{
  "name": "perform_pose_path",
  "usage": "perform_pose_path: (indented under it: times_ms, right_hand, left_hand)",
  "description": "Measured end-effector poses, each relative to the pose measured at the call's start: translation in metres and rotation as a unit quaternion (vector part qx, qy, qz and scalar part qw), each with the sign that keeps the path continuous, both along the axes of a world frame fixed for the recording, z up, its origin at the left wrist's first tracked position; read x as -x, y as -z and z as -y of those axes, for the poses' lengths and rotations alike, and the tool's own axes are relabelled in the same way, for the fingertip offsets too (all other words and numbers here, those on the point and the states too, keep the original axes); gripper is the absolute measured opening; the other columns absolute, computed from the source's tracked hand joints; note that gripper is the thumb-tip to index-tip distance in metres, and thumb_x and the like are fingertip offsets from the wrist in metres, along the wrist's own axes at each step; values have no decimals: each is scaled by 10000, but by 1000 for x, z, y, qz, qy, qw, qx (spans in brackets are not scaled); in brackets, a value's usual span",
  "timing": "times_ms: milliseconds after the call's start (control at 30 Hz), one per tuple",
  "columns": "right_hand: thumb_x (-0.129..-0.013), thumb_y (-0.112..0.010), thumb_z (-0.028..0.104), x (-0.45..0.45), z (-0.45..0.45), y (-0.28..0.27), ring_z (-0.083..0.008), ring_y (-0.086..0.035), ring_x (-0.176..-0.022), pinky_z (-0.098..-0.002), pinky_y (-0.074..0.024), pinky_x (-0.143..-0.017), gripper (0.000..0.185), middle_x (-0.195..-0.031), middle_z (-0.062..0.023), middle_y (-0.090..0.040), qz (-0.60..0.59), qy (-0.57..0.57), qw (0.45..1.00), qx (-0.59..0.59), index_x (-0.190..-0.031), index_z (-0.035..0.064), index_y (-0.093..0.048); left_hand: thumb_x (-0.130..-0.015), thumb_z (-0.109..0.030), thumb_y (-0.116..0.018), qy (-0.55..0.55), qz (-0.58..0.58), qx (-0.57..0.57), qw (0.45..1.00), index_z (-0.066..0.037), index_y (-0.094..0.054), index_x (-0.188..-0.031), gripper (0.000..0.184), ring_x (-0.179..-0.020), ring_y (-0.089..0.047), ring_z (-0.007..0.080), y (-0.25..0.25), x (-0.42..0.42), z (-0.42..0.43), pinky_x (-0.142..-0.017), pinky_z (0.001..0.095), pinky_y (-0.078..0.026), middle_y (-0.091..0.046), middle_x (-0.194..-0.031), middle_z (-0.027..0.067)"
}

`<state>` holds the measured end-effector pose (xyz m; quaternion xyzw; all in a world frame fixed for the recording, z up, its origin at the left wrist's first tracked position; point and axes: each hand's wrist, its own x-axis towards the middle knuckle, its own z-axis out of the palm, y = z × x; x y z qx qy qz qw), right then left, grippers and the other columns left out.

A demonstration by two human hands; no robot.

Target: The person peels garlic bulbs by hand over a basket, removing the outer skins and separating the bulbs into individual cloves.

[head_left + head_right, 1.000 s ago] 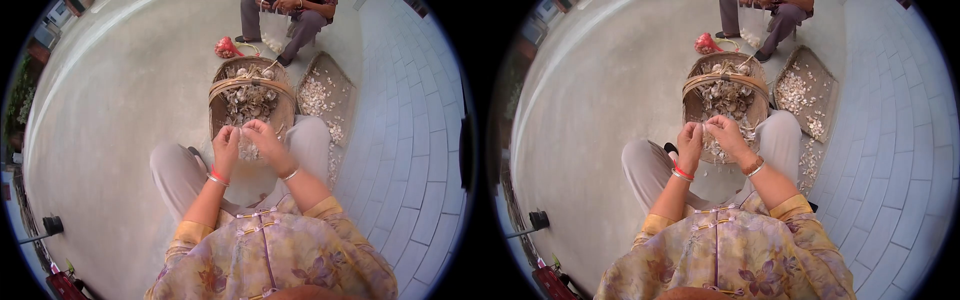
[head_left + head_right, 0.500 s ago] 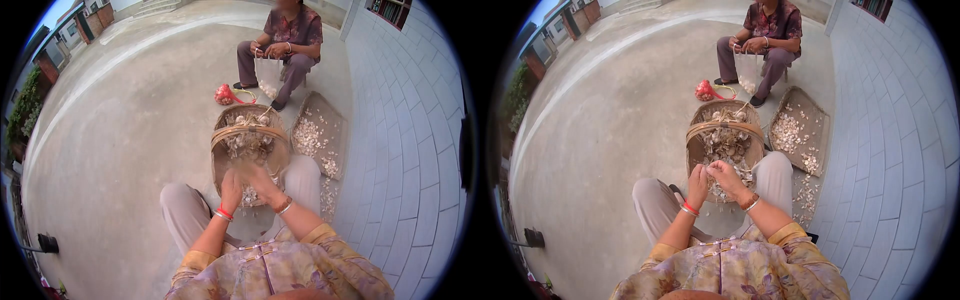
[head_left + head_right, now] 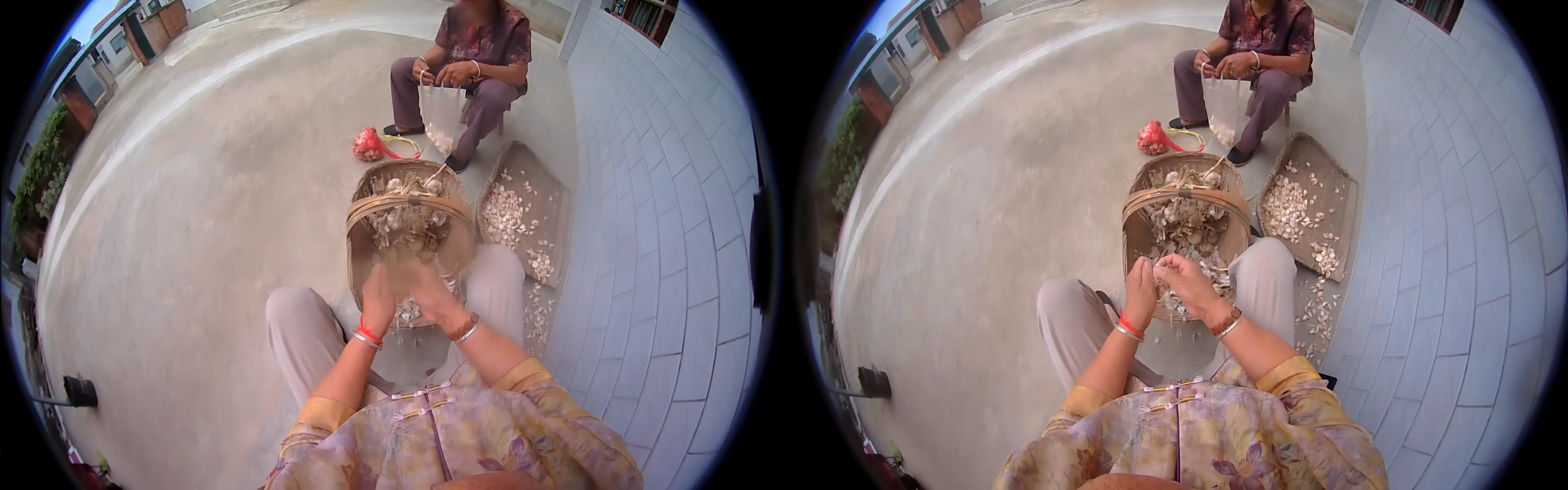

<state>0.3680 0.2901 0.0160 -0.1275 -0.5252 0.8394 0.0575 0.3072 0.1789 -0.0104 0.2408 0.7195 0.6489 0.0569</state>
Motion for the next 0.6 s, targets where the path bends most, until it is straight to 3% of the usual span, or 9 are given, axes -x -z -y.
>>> perform_pose_path:
  times_ms: [33,100,167,200,267,333,367,433,600]
  right_hand:
    - [-922,-614,155,-2,1,-3,-53,-513,-828,-221,-434,-750,114,-891,30,-577,1,9,1000,1,-977,56,-598]
    - [-932,-595,147,2,-5,-5,-60,-535,-783,-223,-455,-691,105,-870,20,-586,7,-26,998,60,-972,51,-594]
    - [-939,-592,155,5,-7,-1,-77,-556,-714,-219,-468,-629,110,-844,4,-585,-10,-8,988,154,-980,54,-581]
    - [-941,-593,163,4,-10,-5,-81,-561,-700,-222,-478,-610,120,-841,4,-583,-5,-15,984,177,-995,57,-581]
    - [-947,-591,174,4,-13,-5,-83,-562,-703,-230,-487,-603,136,-854,3,-586,7,-20,983,181,-1015,57,-588]
    - [-950,-593,189,4,-17,-11,-82,-566,-723,-232,-494,-613,163,-877,7,-590,-20,4,991,132,-1035,50,-598]
    - [-950,-593,189,4,-19,-9,-82,-566,-723,-232,-494,-613,163,-877,7,-590,-12,1,990,137,-1035,50,-598]
    - [-943,-599,212,5,-23,-8,-88,-564,-731,-227,-490,-609,198,-905,-14,-606,-10,7,991,131,-1057,51,-602]
    - [-943,-603,170,5,-23,-6,-83,-577,-785,-234,-499,-666,212,-962,-17,-632,-47,31,997,46,-1082,11,-618]
  left_hand:
    - [-1015,-233,-371,9,-67,15,998,-70,-468,-831,264,-608,-376,135,7,7,0,-559,286,-373,-421,-719,23]
    - [-1019,-282,-353,35,232,-86,968,-125,-450,-830,264,-579,-366,77,10,6,3,-511,231,-361,-385,-708,-16]
    - [-1020,-301,-349,73,435,-197,875,-148,-435,-835,255,-511,-299,54,-20,13,11,-431,220,-273,-396,-693,-21]
    - [-1028,-282,-345,66,449,-260,852,-137,-426,-816,270,-486,-258,59,-23,13,10,-417,223,-221,-393,-687,-18]
    - [-1037,-294,-343,90,472,-346,806,-103,-480,-865,291,-525,-313,83,-14,18,18,-452,224,-287,-496,-762,32]
    - [-1038,-319,-334,110,517,-432,731,-48,-543,-991,345,-661,-508,153,-17,19,16,-590,267,-456,-611,-976,139]
    - [-1038,-319,-334,101,521,-431,730,-48,-543,-991,345,-661,-508,153,-15,20,17,-590,267,-456,-611,-976,139]
    - [-1039,-331,-304,173,513,-483,689,13,-539,-1131,427,-998,-588,293,-14,23,18,-882,387,-499,-563,-1231,228]
    - [-1040,-320,-253,147,546,-501,655,48,-516,-1173,471,-1261,-447,363,-20,20,11,-1087,475,-356,-487,-1331,241]
